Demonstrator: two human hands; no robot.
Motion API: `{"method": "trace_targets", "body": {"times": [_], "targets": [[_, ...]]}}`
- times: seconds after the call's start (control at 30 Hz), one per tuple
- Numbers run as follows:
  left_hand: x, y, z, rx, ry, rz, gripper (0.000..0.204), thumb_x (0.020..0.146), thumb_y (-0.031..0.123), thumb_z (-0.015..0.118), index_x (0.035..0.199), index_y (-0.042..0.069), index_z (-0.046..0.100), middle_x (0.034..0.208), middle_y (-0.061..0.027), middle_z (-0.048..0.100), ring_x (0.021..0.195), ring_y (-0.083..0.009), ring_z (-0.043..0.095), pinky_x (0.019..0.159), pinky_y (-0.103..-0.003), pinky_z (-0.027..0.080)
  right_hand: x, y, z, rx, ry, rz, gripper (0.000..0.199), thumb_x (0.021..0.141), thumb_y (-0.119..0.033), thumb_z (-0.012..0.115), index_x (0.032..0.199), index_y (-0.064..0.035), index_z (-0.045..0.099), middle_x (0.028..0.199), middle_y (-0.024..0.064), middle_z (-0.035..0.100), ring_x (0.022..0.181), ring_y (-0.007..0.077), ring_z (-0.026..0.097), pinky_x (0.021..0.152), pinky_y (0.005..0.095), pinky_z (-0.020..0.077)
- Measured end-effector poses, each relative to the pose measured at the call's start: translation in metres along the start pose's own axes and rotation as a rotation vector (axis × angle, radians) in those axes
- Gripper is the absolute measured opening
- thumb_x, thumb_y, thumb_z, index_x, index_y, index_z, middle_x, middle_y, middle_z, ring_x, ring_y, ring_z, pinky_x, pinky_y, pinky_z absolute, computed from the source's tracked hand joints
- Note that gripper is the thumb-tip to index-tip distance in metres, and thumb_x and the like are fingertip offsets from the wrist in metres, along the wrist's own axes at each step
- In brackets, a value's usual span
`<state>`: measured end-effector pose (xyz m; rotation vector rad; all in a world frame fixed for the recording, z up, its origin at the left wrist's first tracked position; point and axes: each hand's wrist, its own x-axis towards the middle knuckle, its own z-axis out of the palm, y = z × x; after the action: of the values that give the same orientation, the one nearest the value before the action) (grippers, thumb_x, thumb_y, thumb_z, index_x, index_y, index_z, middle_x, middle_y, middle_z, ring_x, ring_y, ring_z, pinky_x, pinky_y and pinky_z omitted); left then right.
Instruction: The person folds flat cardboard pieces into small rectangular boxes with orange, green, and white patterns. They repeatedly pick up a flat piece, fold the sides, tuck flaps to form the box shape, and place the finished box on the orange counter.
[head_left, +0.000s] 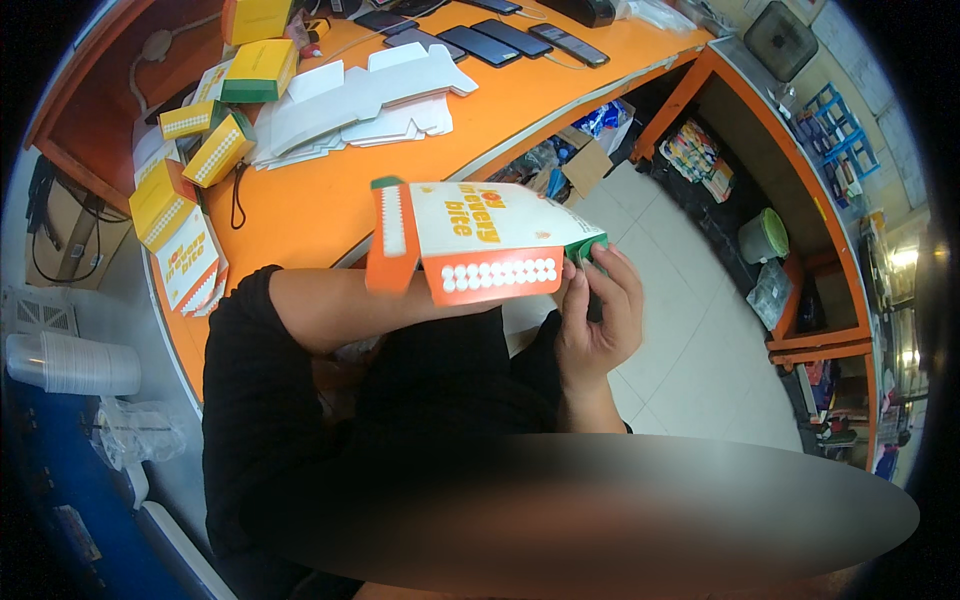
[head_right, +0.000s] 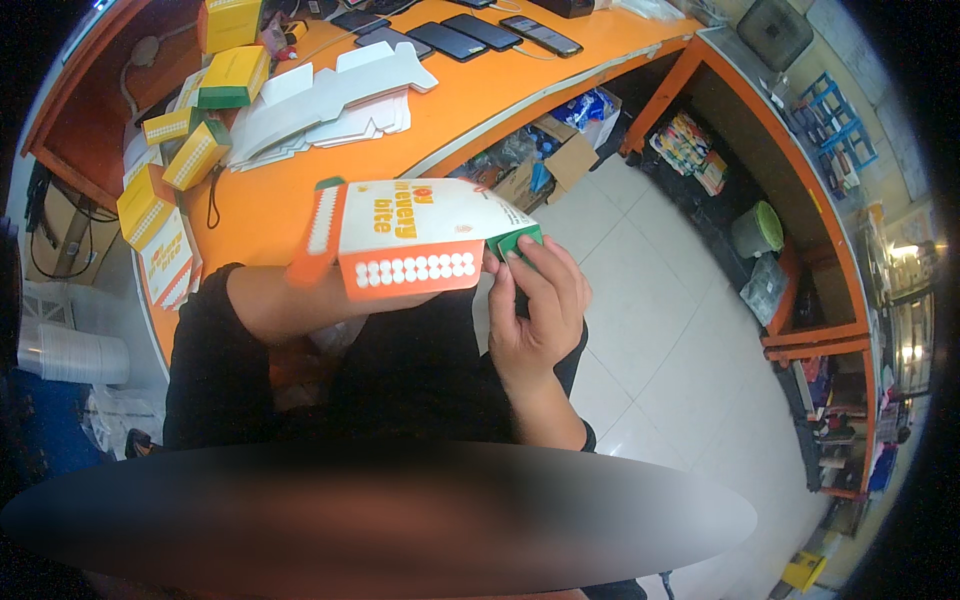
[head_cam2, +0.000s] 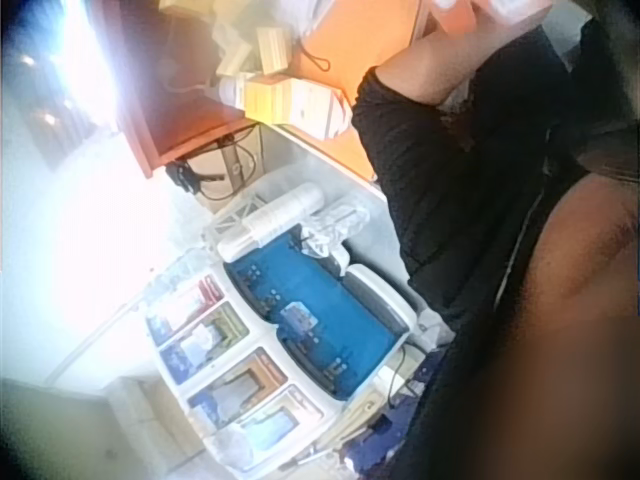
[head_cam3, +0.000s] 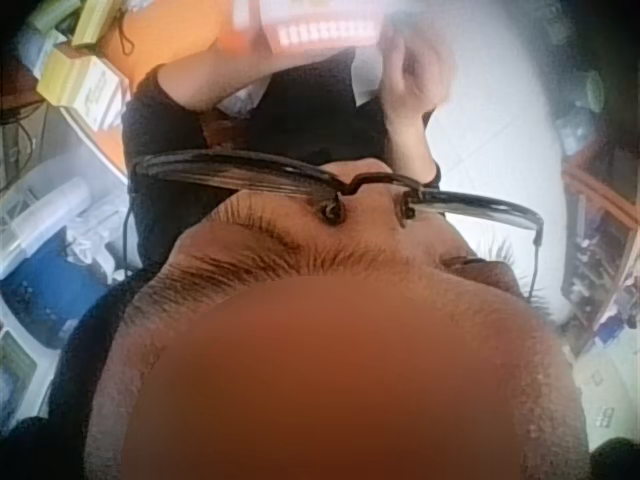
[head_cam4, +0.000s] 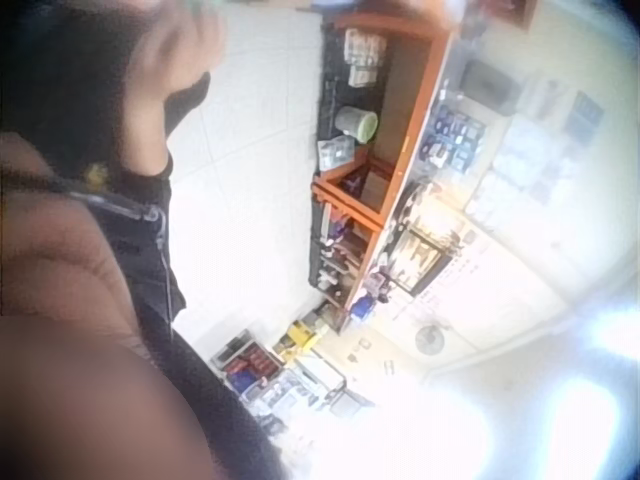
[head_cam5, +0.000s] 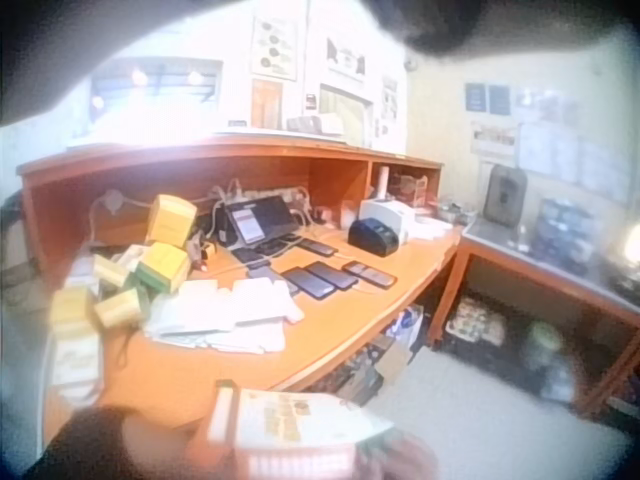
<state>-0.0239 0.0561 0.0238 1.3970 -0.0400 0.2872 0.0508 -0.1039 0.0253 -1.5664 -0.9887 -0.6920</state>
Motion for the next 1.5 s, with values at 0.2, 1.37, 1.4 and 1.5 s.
{"method": "trace_targets", "body": {"times": [0.2, 1.37, 1.4, 1.5], "targets": [[0.005, 0.01, 0.013, 0.263, -0.044, -0.049, 0.041, 0.098, 0.031, 0.063, 0.128, 0.005, 0.053, 0.125, -0.0124, 0.058, 0.113, -0.0213, 0.058, 0.092, -0.035, 0.05, -0.004, -0.001, -0.001, -0.047, -0.131, -0.037, 0.016, 0.095, -0.012, 0.06, 0.097, -0.0004, 0.071, 0.108, 0.0165, 0.07, 0.104, 0.0334, 0.065, 0.096, 0.0404, 0.0447], [0.018, 0.03, -0.002, 1.074, -0.015, 0.742, 0.038, 0.082, 0.01, 0.078, 0.113, 0.005, 0.057, 0.116, -0.0142, 0.063, 0.107, -0.0289, 0.065, 0.091, -0.04, 0.054, 0.012, 0.03, -0.006, 0.649, -0.004, 0.795, 0.039, 0.092, -0.012, 0.071, 0.125, 0.0017, 0.056, 0.117, 0.0135, 0.065, 0.104, 0.0225, 0.065, 0.088, 0.0361, 0.0552], [0.018, 0.031, -0.003, 1.066, 0.001, 0.718, 0.032, 0.083, 0.008, 0.077, 0.109, 0.004, 0.06, 0.112, -0.0134, 0.065, 0.103, -0.0268, 0.067, 0.087, -0.037, 0.056, 0.013, 0.03, -0.007, 0.536, -0.042, 0.753, 0.037, 0.091, -0.013, 0.072, 0.122, 0.0023, 0.059, 0.114, 0.0132, 0.066, 0.102, 0.0221, 0.065, 0.087, 0.0357, 0.0548], [0.017, 0.033, 0.001, 0.849, 0.097, 0.525, 0.014, 0.091, 0.014, 0.069, 0.1, 0.005, 0.063, 0.109, -0.0105, 0.062, 0.084, -0.0208, 0.066, 0.066, -0.029, 0.054, 0.008, 0.026, -0.002, 0.278, -0.123, 0.645, 0.03, 0.088, -0.017, 0.077, 0.111, 0.0017, 0.07, 0.102, 0.0097, 0.072, 0.093, 0.0188, 0.066, 0.085, 0.033, 0.0518]]}}
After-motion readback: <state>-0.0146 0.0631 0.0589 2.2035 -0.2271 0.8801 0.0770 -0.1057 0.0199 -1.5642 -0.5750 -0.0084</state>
